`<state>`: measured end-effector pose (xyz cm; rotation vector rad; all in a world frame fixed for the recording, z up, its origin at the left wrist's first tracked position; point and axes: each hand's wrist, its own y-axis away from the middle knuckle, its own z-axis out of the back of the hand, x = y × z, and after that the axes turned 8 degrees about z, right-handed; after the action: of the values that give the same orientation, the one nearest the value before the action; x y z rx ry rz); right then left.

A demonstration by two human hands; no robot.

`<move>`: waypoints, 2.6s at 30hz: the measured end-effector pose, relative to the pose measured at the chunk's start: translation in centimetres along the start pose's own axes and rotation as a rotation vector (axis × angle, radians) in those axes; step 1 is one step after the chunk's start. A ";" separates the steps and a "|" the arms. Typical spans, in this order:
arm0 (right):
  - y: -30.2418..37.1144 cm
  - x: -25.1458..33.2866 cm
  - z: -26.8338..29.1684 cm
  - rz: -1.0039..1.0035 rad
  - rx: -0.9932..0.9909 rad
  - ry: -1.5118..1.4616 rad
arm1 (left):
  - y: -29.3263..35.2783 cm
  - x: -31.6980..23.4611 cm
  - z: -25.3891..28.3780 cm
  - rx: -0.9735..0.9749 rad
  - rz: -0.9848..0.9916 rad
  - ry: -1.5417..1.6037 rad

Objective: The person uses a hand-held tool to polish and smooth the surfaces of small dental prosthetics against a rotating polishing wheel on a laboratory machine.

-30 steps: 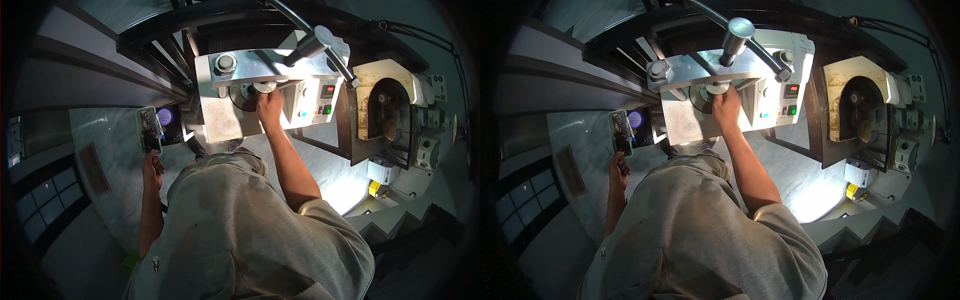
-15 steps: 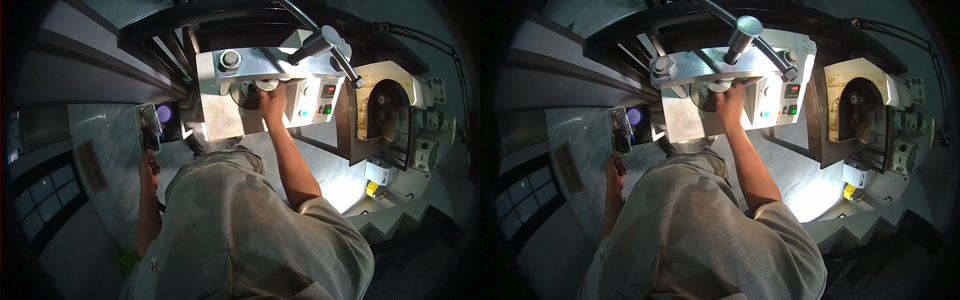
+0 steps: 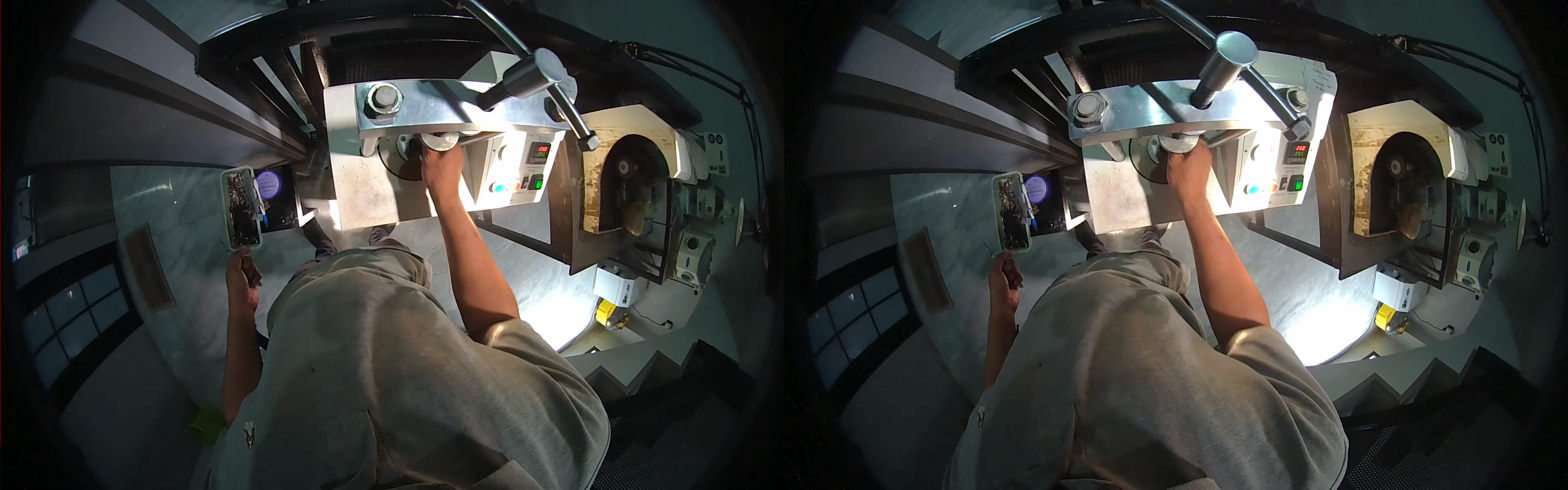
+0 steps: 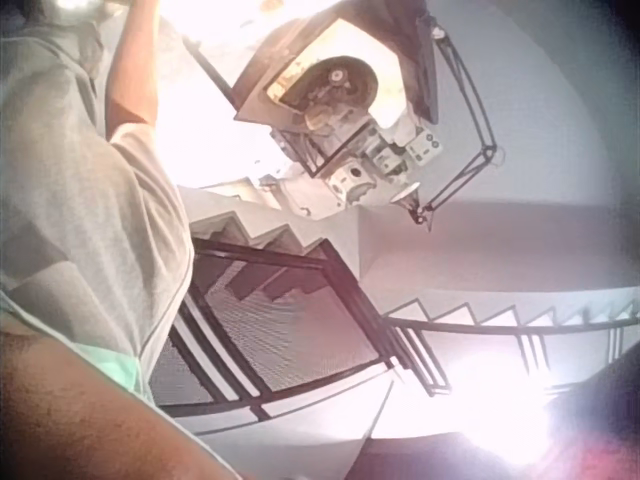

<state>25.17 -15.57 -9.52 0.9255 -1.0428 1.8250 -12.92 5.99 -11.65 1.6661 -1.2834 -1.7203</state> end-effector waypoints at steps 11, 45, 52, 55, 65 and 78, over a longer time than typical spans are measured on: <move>-0.9 1.6 1.3 0.039 0.140 0.100 | -0.3 -0.4 -0.5 -0.056 0.007 0.012; 2.3 4.5 7.6 -0.260 -0.156 -0.374 | -0.9 -1.6 -1.3 -0.066 -0.002 -0.015; 5.1 5.1 9.8 -0.438 0.064 -0.451 | -0.2 -0.6 -5.2 -0.015 -0.074 -0.107; 6.3 7.7 9.1 -0.547 0.224 -0.678 | 3.5 -2.2 -11.4 -0.133 -0.258 -0.365; 8.7 13.9 4.3 -0.608 0.665 -0.853 | 8.3 -4.0 -17.3 0.586 -0.494 -0.649; 6.4 14.7 -3.9 -0.266 0.692 -0.702 | 9.6 -4.9 -15.8 0.601 -0.663 -0.616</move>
<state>12.87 -9.90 -0.15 2.1164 -0.5965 1.6695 0.01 0.27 1.23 2.1552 -1.7840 -2.5663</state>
